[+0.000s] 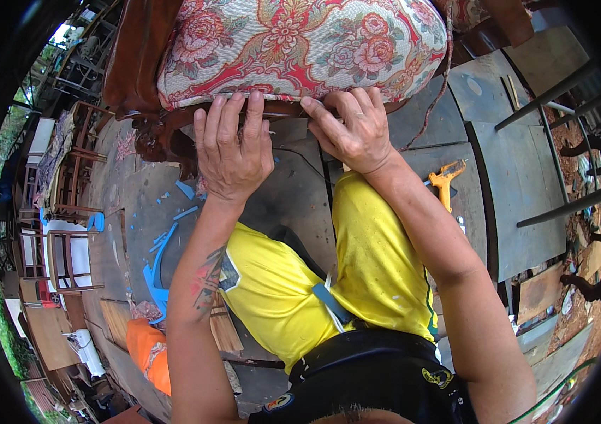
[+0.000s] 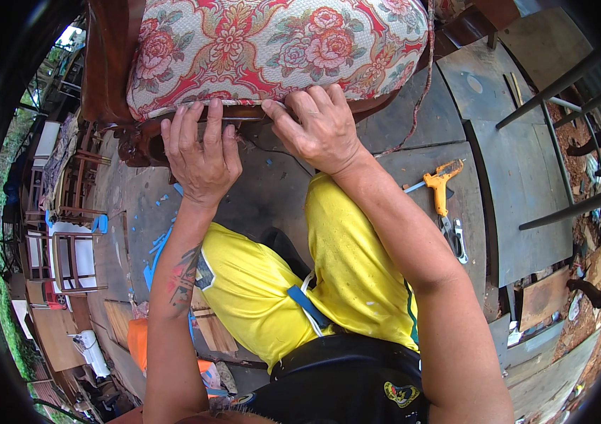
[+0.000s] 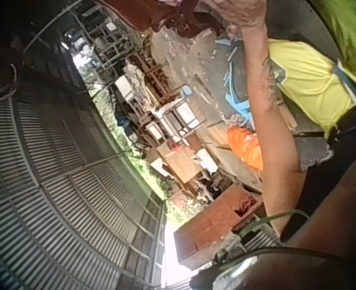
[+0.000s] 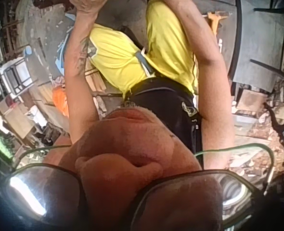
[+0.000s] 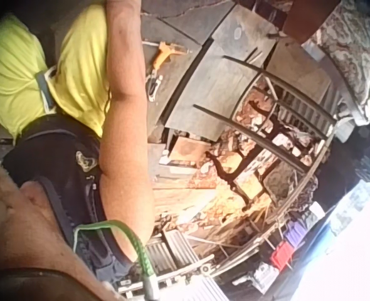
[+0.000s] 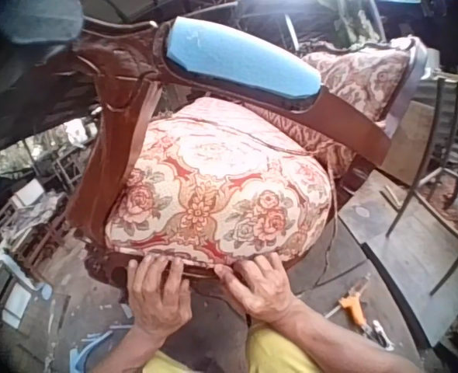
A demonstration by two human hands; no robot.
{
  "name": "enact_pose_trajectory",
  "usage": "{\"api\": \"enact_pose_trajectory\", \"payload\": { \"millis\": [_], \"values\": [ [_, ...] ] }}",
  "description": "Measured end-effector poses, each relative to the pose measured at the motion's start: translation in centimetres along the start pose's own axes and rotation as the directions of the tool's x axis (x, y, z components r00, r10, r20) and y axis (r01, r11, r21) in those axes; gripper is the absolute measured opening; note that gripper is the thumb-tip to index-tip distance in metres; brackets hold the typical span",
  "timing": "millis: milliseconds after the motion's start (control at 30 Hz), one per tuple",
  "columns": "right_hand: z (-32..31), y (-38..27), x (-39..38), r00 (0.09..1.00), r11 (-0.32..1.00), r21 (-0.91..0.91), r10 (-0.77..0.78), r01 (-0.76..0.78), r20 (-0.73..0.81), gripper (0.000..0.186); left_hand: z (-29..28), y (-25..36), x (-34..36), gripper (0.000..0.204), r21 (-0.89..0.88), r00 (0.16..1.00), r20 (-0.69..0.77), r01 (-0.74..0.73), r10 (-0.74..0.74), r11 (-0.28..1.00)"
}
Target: Applying adhesive and decorative trim to a chair frame using a hot glue gun.
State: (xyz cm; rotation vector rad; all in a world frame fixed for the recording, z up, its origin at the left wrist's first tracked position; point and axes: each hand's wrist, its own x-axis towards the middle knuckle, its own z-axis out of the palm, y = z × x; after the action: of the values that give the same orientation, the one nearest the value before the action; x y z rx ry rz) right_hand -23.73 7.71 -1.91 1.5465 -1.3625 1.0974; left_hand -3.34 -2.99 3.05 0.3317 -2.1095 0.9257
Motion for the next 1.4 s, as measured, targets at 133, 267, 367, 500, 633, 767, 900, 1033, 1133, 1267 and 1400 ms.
{"api": "enact_pose_trajectory", "payload": {
  "millis": [133,267,367,500,633,767,900,1033,1133,1267,1400],
  "values": [
    [0.1,-0.1,0.3,0.998,1.000,0.001,-0.019,0.019,-0.065,0.039,0.2,-0.4,-0.5,0.053,-0.023,0.999,-0.012,-0.040,0.040,0.999],
    [0.1,-0.2,0.3,0.998,1.000,-0.001,-0.019,0.019,-0.054,0.038,0.5,-0.6,-1.0,0.056,0.033,0.997,0.004,-0.080,0.080,0.996],
    [0.0,-0.1,-0.1,1.000,1.000,0.012,0.005,-0.005,-0.014,0.054,0.5,0.1,-1.0,0.058,0.015,0.999,0.029,-0.035,0.034,0.999],
    [-0.2,-0.1,-0.2,1.000,1.000,0.006,0.009,-0.009,-0.014,0.054,0.9,0.4,-1.0,0.060,-0.019,0.998,0.022,-0.060,0.061,0.998],
    [0.0,-0.3,-0.1,1.000,1.000,-0.004,0.008,-0.008,-0.008,0.053,1.1,0.4,-1.3,0.057,-0.036,0.992,0.057,-0.111,0.113,0.993],
    [0.0,-0.2,-0.1,1.000,1.000,-0.006,0.002,-0.002,0.000,0.052,1.1,0.7,-1.2,0.056,-0.056,0.992,0.067,-0.101,0.105,0.993],
    [0.3,-0.2,0.3,0.996,1.000,0.011,0.000,0.001,-0.084,0.034,0.9,1.0,-0.9,0.053,-0.100,0.984,0.089,-0.147,0.156,0.984],
    [0.1,-0.4,0.1,0.998,1.000,0.010,0.014,-0.013,-0.061,0.039,0.4,1.1,-0.6,0.051,-0.369,0.929,0.202,-0.220,0.309,0.903],
    [0.0,-0.2,-0.1,1.000,1.000,0.004,0.012,-0.012,-0.025,0.047,0.2,0.5,-0.7,0.051,-0.375,0.956,0.065,-0.244,0.288,0.894],
    [-0.1,-0.1,0.0,1.000,1.000,0.008,0.006,-0.006,-0.020,0.048,0.2,0.7,-0.5,0.052,-0.152,0.987,0.047,-0.143,0.152,0.978],
    [0.0,-0.2,-0.1,1.000,1.000,0.009,0.016,-0.016,-0.021,0.050,0.6,0.5,-0.8,0.055,-0.047,0.979,0.100,-0.176,0.180,0.983]
  ]
}}
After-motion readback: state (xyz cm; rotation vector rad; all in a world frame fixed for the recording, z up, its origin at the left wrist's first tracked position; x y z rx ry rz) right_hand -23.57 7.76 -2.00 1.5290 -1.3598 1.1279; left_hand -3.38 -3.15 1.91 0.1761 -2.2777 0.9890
